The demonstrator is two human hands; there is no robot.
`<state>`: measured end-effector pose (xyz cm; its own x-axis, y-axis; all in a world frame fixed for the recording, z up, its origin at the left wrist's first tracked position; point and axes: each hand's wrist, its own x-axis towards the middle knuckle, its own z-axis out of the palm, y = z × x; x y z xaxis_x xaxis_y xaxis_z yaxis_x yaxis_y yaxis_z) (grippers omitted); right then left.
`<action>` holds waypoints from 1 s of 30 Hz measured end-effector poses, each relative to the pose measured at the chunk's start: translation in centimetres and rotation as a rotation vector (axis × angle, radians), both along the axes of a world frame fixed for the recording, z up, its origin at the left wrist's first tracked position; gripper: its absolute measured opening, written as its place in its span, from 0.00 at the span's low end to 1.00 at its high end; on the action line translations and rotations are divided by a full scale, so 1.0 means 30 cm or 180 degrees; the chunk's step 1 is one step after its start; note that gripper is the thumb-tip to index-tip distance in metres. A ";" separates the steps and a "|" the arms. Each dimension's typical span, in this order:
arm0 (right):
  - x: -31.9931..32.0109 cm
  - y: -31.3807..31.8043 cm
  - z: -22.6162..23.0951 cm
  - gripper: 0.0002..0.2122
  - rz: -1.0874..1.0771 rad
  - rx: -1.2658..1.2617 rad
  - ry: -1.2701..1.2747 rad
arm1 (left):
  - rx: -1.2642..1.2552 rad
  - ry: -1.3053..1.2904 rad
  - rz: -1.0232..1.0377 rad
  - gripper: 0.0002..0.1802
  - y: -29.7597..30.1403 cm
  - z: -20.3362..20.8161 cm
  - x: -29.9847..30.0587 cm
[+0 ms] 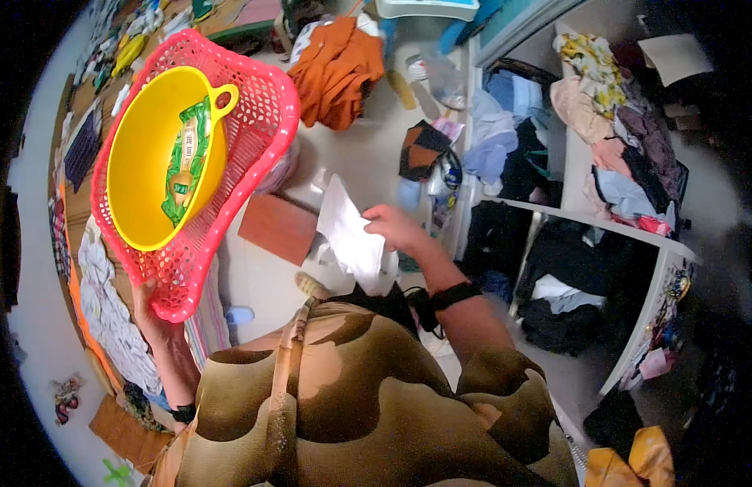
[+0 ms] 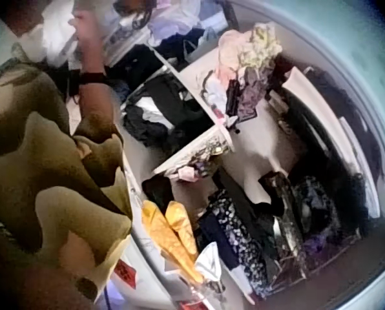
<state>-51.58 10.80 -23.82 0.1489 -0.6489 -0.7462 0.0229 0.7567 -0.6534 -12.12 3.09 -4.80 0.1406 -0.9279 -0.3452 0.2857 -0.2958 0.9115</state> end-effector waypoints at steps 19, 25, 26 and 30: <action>-0.262 0.086 0.120 0.19 -0.0679 0.0304 0.0059 | -0.0029 0.0082 -0.0616 0.34 -0.257 0.026 -0.360; -0.297 0.005 0.021 0.20 -0.0655 0.0129 -0.0737 | 0.0006 -0.0036 -0.0893 0.36 -0.326 -0.015 -0.368; -0.298 -0.025 -0.002 0.20 -0.0519 0.0142 -0.0667 | 0.0078 -0.0127 -0.0927 0.36 -0.332 -0.017 -0.377; -0.332 -0.126 -0.166 0.22 -0.0150 0.0133 -0.0499 | -0.0139 -0.0207 -0.1197 0.39 -0.361 -0.015 -0.528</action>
<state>-61.54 7.02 -28.80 0.2358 -0.6269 -0.7426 0.1582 0.7787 -0.6071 -27.95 -7.75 -5.24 -0.1921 -0.9325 -0.3060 0.1056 -0.3296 0.9382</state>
